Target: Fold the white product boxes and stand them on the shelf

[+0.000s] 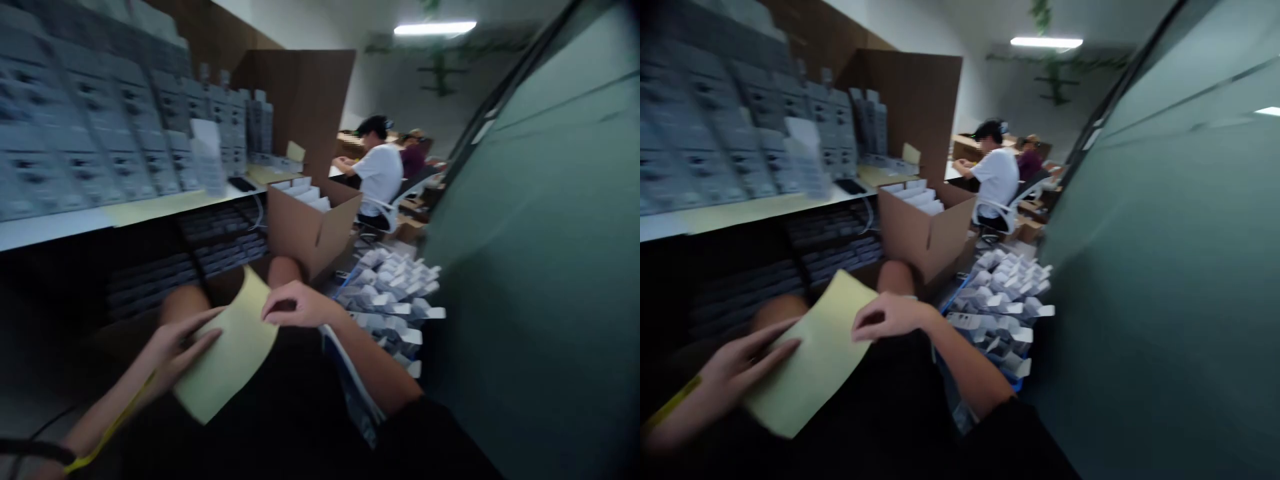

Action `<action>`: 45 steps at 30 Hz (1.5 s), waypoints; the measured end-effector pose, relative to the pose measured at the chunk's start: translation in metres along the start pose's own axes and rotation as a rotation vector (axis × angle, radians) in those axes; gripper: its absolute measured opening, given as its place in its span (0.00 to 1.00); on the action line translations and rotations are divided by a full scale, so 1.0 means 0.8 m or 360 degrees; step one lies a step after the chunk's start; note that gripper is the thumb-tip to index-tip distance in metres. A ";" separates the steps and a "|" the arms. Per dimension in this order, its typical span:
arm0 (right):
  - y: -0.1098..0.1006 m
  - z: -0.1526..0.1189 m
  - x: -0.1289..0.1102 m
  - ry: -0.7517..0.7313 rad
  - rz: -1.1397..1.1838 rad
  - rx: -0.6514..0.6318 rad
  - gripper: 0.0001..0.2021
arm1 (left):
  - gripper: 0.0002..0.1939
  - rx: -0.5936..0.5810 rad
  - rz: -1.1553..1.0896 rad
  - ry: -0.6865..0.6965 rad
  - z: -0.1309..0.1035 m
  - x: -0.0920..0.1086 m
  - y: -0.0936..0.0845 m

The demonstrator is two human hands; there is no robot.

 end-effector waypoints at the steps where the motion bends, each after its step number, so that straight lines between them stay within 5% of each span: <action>1: -0.003 0.001 -0.022 -0.0201 -0.0055 0.0231 0.09 | 0.23 -0.0115 -0.0109 0.0055 -0.006 0.009 -0.007; 3: 0.001 0.001 -0.060 -0.0546 -0.0177 0.0559 0.10 | 0.19 -0.0100 -0.0209 0.0184 -0.015 0.029 -0.027; 6: 0.029 0.002 -0.095 -0.0770 -0.0420 0.0557 0.17 | 0.13 -0.0107 -0.0217 0.0398 -0.025 0.055 -0.046; 14: 0.064 0.000 -0.093 -0.0102 -0.0405 0.0076 0.07 | 0.07 0.0027 -0.0388 0.0765 -0.037 0.082 -0.070; 20: 0.068 -0.002 -0.094 -0.0076 -0.0167 -0.0020 0.11 | 0.06 0.0356 -0.0161 0.1099 -0.044 0.092 -0.078; 23: 0.065 -0.002 -0.096 -0.0111 -0.0139 0.0049 0.12 | 0.05 0.0531 -0.0046 0.1108 -0.051 0.098 -0.079; 37: 0.060 -0.003 -0.094 -0.0229 -0.0119 0.0207 0.18 | 0.08 0.0745 0.0056 0.1009 -0.060 0.109 -0.088; 45: 0.067 -0.002 -0.092 -0.0240 -0.0080 0.0252 0.25 | 0.11 0.0540 -0.0114 0.1011 -0.061 0.106 -0.078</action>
Point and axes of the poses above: each hand's wrist, its own z-axis towards the middle knuckle, its own y-axis out of the palm, x = y × z, the point moved 5 cm from there along z, towards the middle knuckle, and after that the axes turned 15 degrees about x, right-handed, at the moved point
